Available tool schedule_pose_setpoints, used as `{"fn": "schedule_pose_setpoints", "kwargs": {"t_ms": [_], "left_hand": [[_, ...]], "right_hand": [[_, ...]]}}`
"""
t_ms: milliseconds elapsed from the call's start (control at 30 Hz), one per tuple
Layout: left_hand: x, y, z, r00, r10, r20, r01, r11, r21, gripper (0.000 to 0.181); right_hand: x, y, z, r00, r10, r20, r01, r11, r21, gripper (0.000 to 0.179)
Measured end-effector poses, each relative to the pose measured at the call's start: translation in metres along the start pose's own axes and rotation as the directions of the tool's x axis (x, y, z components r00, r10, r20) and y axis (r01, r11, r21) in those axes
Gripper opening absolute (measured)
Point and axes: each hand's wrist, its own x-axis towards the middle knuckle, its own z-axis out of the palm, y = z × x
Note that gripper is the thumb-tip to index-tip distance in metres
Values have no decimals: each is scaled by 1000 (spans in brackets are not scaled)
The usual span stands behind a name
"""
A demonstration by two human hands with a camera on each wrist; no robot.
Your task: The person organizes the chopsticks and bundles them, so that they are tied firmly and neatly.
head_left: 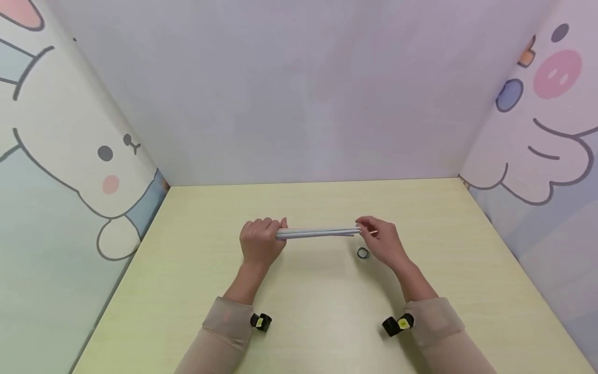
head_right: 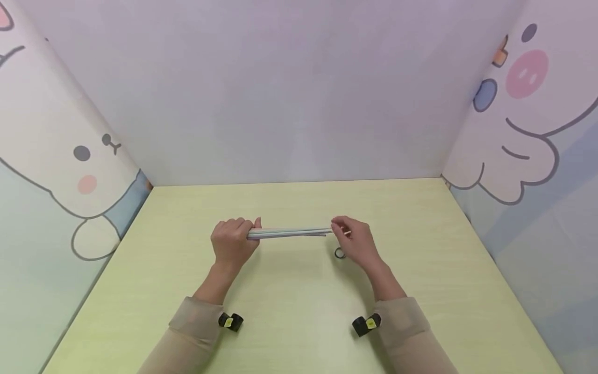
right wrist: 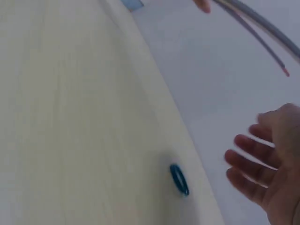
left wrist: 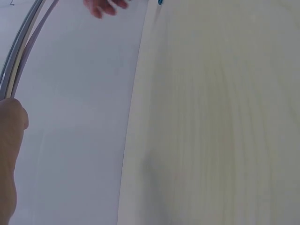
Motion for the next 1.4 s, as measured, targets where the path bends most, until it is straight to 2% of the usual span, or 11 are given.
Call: {"fn": "schedule_pose_setpoints", "kwargs": {"t_ms": [67, 133, 300, 533, 700, 900, 967, 1067, 1133, 1267, 1400], "left_hand": [[-1, 0, 0, 1000, -2, 2, 2, 1000, -6, 27], [-2, 0, 0, 1000, -4, 3, 4, 1000, -10, 26], [-2, -1, -1, 1000, -8, 15, 8, 1000, -11, 25], [-4, -1, 0, 999, -11, 47, 12, 1000, -27, 26], [-5, -1, 1, 998, -9, 57, 11, 999, -40, 25], [-6, 1, 0, 997, -9, 71, 12, 999, -43, 25], [-7, 0, 0, 997, -8, 72, 11, 999, -42, 25], [-7, 0, 1, 998, -8, 69, 11, 999, -43, 24], [-7, 0, 1, 998, -10, 66, 13, 999, -42, 24], [-7, -2, 1, 998, -14, 65, 17, 999, -42, 24], [-7, -2, 2, 998, -14, 66, 17, 999, -40, 24]], "right_hand": [[0, 26, 2, 993, 33, 110, -17, 989, -148, 21], [-3, 39, 2, 982, 64, 179, -23, 975, -222, 20], [-5, 51, -1, 972, 75, 222, -20, 971, -238, 17], [-6, 52, -8, 942, 55, 332, 29, 969, -244, 7], [-6, 53, -5, 930, 15, 368, 88, 961, -263, 6], [-9, 55, 0, 940, -128, 316, 230, 922, -311, 17], [-10, 55, 0, 950, -159, 270, 244, 917, -316, 18], [-9, 53, 0, 966, -184, 179, 232, 926, -299, 16], [-7, 50, -1, 970, -207, 124, 235, 929, -287, 15], [-4, 47, -2, 966, -255, 43, 257, 925, -280, 13], [-2, 45, -4, 948, -318, -29, 299, 915, -271, 16]]}}
